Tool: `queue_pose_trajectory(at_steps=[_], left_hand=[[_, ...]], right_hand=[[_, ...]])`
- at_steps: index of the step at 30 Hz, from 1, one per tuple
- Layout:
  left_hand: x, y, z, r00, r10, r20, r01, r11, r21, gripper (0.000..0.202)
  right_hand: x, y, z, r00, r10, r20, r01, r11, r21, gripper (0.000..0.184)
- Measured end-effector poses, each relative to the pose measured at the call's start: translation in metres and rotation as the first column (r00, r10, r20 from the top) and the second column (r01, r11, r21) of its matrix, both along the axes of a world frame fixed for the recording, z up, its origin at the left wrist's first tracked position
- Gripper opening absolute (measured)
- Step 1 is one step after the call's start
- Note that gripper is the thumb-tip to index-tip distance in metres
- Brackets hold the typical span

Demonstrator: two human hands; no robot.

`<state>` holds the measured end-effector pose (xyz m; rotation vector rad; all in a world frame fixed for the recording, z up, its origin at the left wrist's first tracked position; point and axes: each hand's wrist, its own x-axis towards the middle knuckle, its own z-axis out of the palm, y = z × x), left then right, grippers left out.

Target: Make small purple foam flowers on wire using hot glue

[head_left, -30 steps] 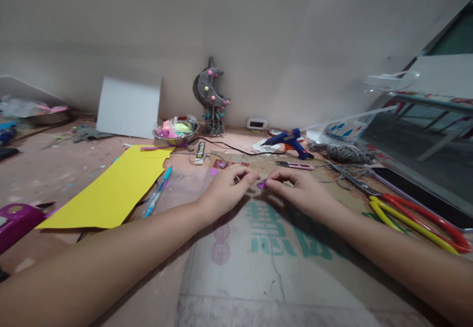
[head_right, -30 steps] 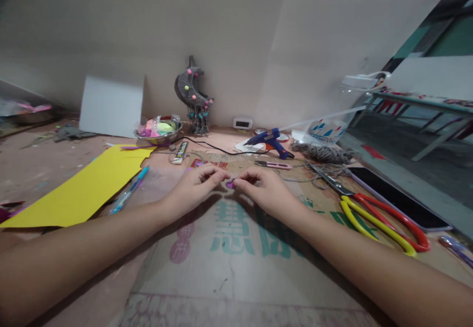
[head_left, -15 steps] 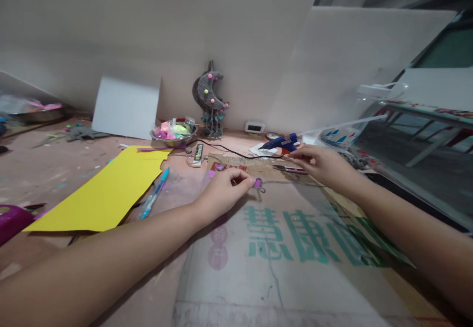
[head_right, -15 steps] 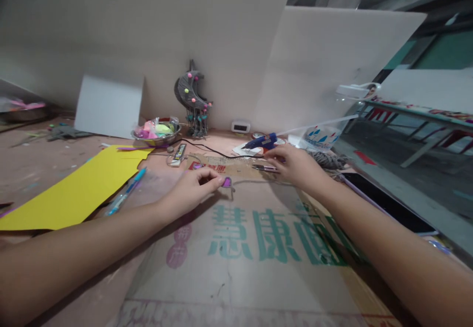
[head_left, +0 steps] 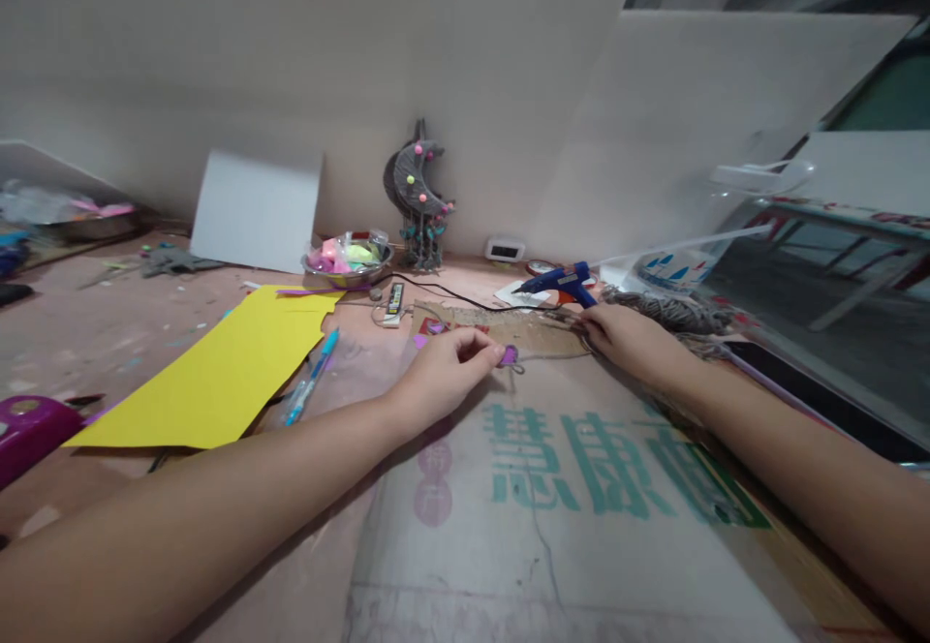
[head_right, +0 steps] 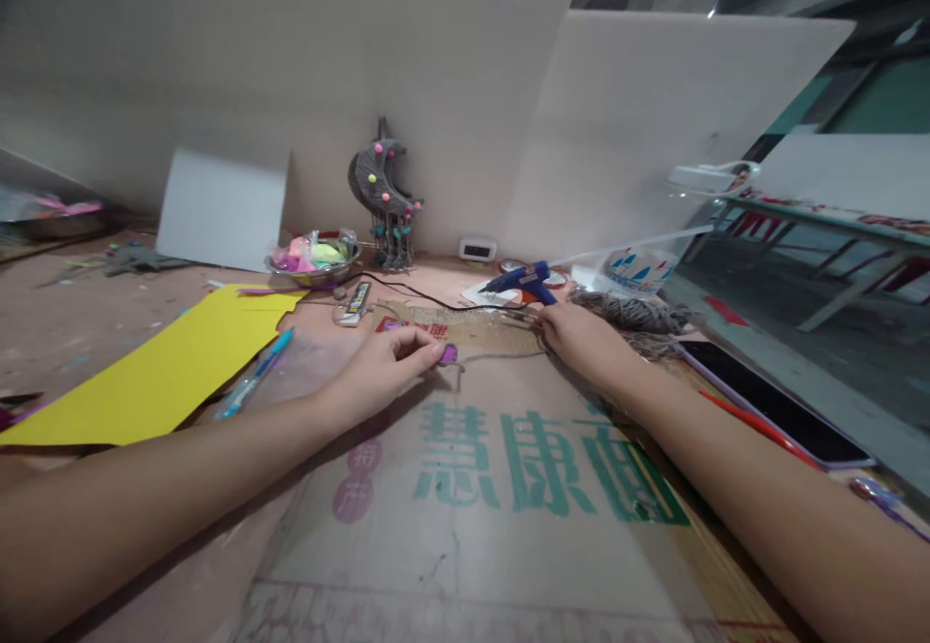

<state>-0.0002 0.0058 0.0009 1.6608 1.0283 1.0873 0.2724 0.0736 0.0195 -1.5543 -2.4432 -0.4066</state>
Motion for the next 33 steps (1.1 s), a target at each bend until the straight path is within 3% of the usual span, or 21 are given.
queue_pose_trajectory(at_steps=[4,6,8,13,18,21,24,28,33], left_hand=[[0.000,0.000,-0.001,1.000,-0.008,0.005,0.008,1.000,0.027,0.022],[0.000,0.000,-0.001,1.000,-0.018,0.019,0.017,1.000,0.015,0.023],[0.000,0.000,-0.001,0.999,-0.024,0.041,0.024,1.000,0.006,0.023],[0.000,0.000,0.000,0.999,0.005,0.032,-0.006,1.000,0.021,0.023],[-0.001,0.000,0.000,1.000,0.017,-0.001,-0.017,0.998,0.062,0.023],[-0.001,-0.001,0.000,1.000,0.001,0.001,-0.001,0.998,0.058,0.024],[0.000,-0.001,0.000,1.000,-0.005,0.001,0.005,0.998,0.062,0.022],[0.000,-0.003,0.000,1.000,-0.017,-0.023,0.018,0.998,0.068,0.021],[-0.001,-0.001,-0.002,1.000,0.000,0.005,-0.001,0.997,0.077,0.024]], right_hand=[[-0.001,-0.006,0.020,0.963,-0.109,-0.244,0.143,0.982,0.123,0.030],[-0.007,-0.016,0.030,0.927,-0.080,-0.366,0.140,0.980,0.142,0.032],[-0.019,-0.029,0.033,0.895,0.006,-0.446,0.058,0.990,0.130,0.027],[-0.053,-0.061,0.020,0.857,0.140,-0.496,-0.124,0.990,0.065,0.021],[-0.074,-0.077,0.009,0.772,0.077,-0.631,-0.212,0.967,-0.142,0.025],[-0.085,-0.082,0.007,0.757,0.018,-0.653,-0.248,0.933,-0.261,0.026],[-0.094,-0.083,0.005,0.763,0.044,-0.645,-0.269,0.929,-0.255,0.026],[-0.094,-0.082,0.002,0.790,0.052,-0.611,-0.251,0.936,-0.245,0.012],[-0.081,-0.075,0.003,0.813,0.022,-0.582,-0.209,0.944,-0.257,0.021]])
